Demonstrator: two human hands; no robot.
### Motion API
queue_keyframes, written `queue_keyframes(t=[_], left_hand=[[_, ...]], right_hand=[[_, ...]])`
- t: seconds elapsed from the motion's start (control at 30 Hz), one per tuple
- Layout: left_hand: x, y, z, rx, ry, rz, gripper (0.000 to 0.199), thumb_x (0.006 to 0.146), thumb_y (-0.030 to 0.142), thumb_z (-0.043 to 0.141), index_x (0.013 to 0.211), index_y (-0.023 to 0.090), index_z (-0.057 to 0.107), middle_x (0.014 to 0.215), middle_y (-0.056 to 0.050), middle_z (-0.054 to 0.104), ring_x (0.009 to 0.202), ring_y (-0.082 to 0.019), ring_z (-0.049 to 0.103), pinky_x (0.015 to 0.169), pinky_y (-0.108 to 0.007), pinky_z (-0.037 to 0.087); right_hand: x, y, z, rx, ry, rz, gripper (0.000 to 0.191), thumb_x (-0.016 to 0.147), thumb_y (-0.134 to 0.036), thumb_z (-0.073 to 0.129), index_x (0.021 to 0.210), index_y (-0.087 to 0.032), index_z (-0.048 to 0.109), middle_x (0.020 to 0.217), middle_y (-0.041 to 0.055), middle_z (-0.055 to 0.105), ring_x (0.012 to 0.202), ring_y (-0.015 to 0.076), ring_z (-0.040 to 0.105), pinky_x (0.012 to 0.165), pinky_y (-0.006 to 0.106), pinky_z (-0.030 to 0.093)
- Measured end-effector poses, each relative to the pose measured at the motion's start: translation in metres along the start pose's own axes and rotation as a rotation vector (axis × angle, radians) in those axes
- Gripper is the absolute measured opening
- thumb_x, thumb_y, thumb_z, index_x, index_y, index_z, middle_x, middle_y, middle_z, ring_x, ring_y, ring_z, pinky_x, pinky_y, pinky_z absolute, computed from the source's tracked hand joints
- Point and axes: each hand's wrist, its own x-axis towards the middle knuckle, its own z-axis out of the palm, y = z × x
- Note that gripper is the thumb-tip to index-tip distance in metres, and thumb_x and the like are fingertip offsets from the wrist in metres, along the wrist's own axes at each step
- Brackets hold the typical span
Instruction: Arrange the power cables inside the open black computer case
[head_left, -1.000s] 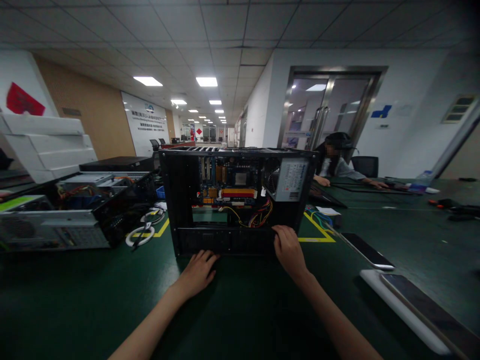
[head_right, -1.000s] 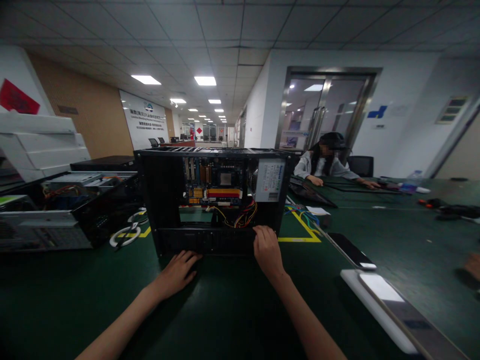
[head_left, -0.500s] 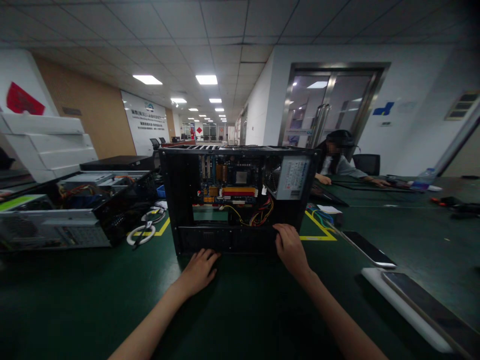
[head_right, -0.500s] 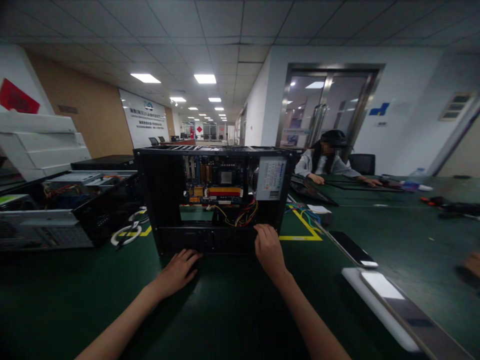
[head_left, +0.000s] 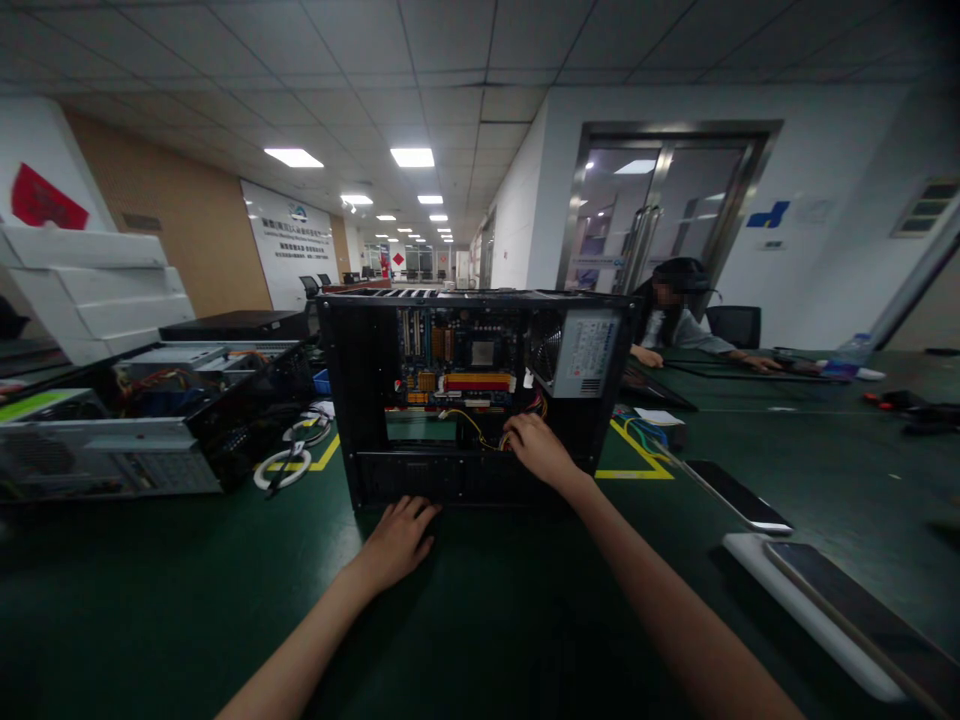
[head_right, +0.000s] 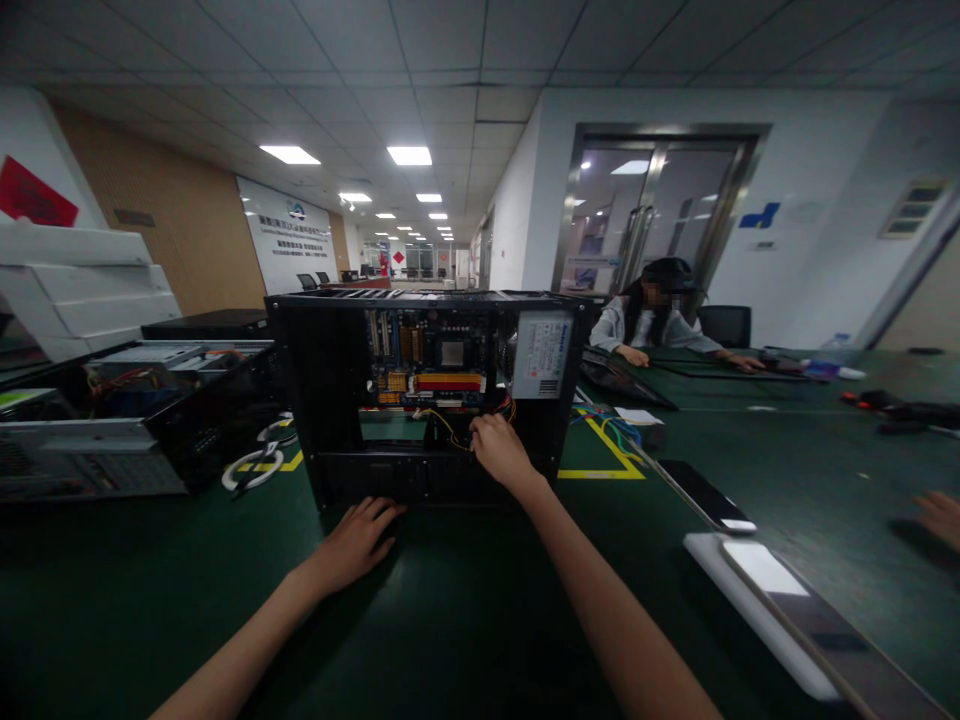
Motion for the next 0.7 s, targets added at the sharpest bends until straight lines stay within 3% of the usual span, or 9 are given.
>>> queue_keyframes(t=[0.13,0.27,0.33,0.53,0.7], left_hand=[[0.0,-0.001,0.001,0.001,-0.004,-0.001,0.042,0.077,0.024,0.042,0.118,0.027,0.033,0.114,-0.004,0.042,0.105,-0.022,0.037,0.087,-0.04,0.033],[0.001,-0.002,0.003,0.007,0.004,-0.003,0.041,0.078,0.025,0.04,0.118,0.027,0.034,0.114,-0.004,0.041,0.105,-0.022,0.037,0.087,-0.04,0.032],[0.001,-0.001,0.003,0.011,-0.002,-0.01,0.04,0.078,0.025,0.04,0.118,0.027,0.034,0.114,-0.004,0.041,0.106,-0.022,0.037,0.087,-0.04,0.032],[0.001,0.0,0.0,0.021,-0.035,-0.027,0.04,0.078,0.026,0.04,0.117,0.026,0.035,0.114,-0.005,0.042,0.107,-0.022,0.036,0.088,-0.039,0.031],[0.0,0.002,-0.003,0.006,-0.034,-0.027,0.041,0.078,0.026,0.04,0.118,0.027,0.034,0.116,-0.004,0.041,0.108,-0.022,0.036,0.089,-0.039,0.031]], right_hand=[[0.031,-0.001,0.015,0.189,-0.183,-0.001,0.017,0.072,-0.01,0.045,0.077,-0.017,0.06,0.078,0.0047,0.061,0.073,0.0152,0.054,0.069,0.023,0.037],[0.056,-0.006,0.034,0.304,-0.286,0.032,0.013,0.068,-0.01,0.049,0.07,-0.015,0.061,0.069,0.0037,0.062,0.065,0.0135,0.056,0.06,0.02,0.039],[0.065,-0.01,0.041,0.341,-0.422,0.067,0.013,0.069,-0.012,0.048,0.071,-0.013,0.061,0.064,0.0027,0.061,0.057,0.0114,0.055,0.054,0.019,0.039],[0.083,-0.026,0.049,0.067,-0.893,0.064,0.017,0.067,-0.019,0.05,0.074,-0.009,0.061,0.066,0.0037,0.061,0.05,0.0097,0.052,0.045,0.018,0.038],[0.087,-0.029,0.056,-0.027,-1.014,0.091,0.025,0.065,-0.019,0.048,0.085,-0.008,0.061,0.082,0.0084,0.062,0.057,0.0131,0.056,0.048,0.021,0.041]])
